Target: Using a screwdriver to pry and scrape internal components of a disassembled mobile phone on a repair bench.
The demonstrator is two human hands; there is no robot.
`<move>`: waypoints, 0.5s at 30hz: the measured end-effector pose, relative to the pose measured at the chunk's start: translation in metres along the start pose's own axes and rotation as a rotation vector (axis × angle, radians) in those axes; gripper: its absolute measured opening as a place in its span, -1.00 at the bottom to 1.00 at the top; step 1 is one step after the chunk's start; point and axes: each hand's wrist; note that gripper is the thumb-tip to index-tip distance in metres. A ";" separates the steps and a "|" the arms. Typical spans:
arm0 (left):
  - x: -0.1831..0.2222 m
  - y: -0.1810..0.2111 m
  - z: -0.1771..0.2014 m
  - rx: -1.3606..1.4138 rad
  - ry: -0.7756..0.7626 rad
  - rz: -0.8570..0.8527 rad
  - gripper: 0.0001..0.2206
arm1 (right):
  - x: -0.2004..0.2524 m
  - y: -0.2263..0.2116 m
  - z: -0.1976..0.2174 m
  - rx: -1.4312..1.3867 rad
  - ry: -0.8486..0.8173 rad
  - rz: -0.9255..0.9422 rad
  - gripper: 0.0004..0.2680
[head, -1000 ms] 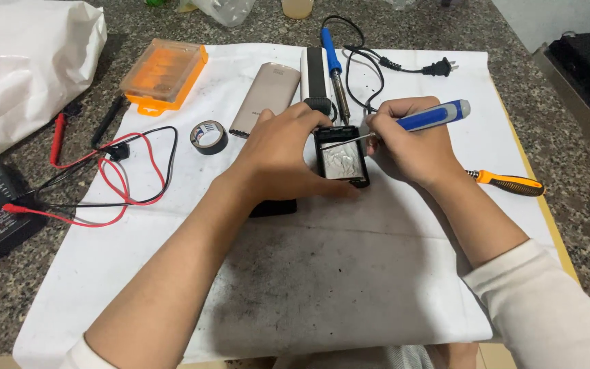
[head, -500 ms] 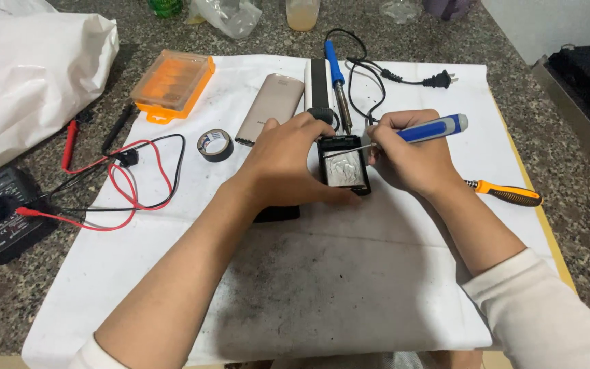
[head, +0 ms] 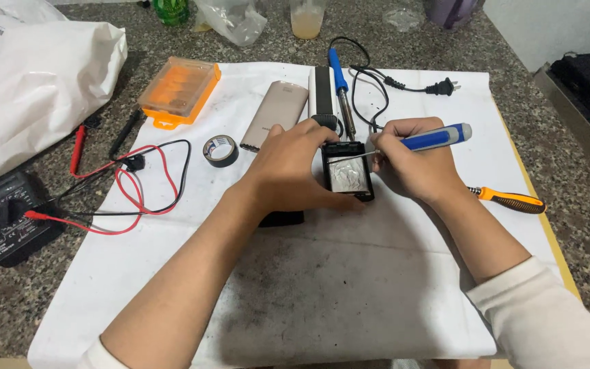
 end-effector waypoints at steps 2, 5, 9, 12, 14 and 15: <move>-0.001 0.001 0.000 -0.003 -0.004 0.008 -0.16 | -0.001 -0.001 0.000 0.010 0.007 -0.021 -0.81; 0.000 -0.001 -0.001 -0.012 -0.012 0.023 -0.14 | 0.001 -0.004 -0.001 0.015 0.021 -0.053 -0.81; -0.003 -0.005 -0.002 -0.049 -0.010 0.018 -0.10 | 0.001 -0.012 -0.001 0.021 0.058 -0.061 -0.77; -0.002 0.001 0.005 0.002 -0.046 0.015 -0.14 | -0.004 -0.002 -0.001 0.031 0.060 -0.072 -0.79; 0.000 -0.002 0.004 -0.011 -0.033 0.009 -0.13 | -0.005 -0.002 -0.001 0.023 0.058 -0.071 -0.80; 0.000 -0.003 0.002 -0.016 -0.029 0.003 -0.12 | -0.004 -0.002 0.000 0.020 0.058 -0.080 -0.81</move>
Point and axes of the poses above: each hand's wrist, its own x-axis away from the middle knuckle, its own z-axis out of the back of the hand, y = z × x, and after that the axes turned 1 degree about y, right-handed
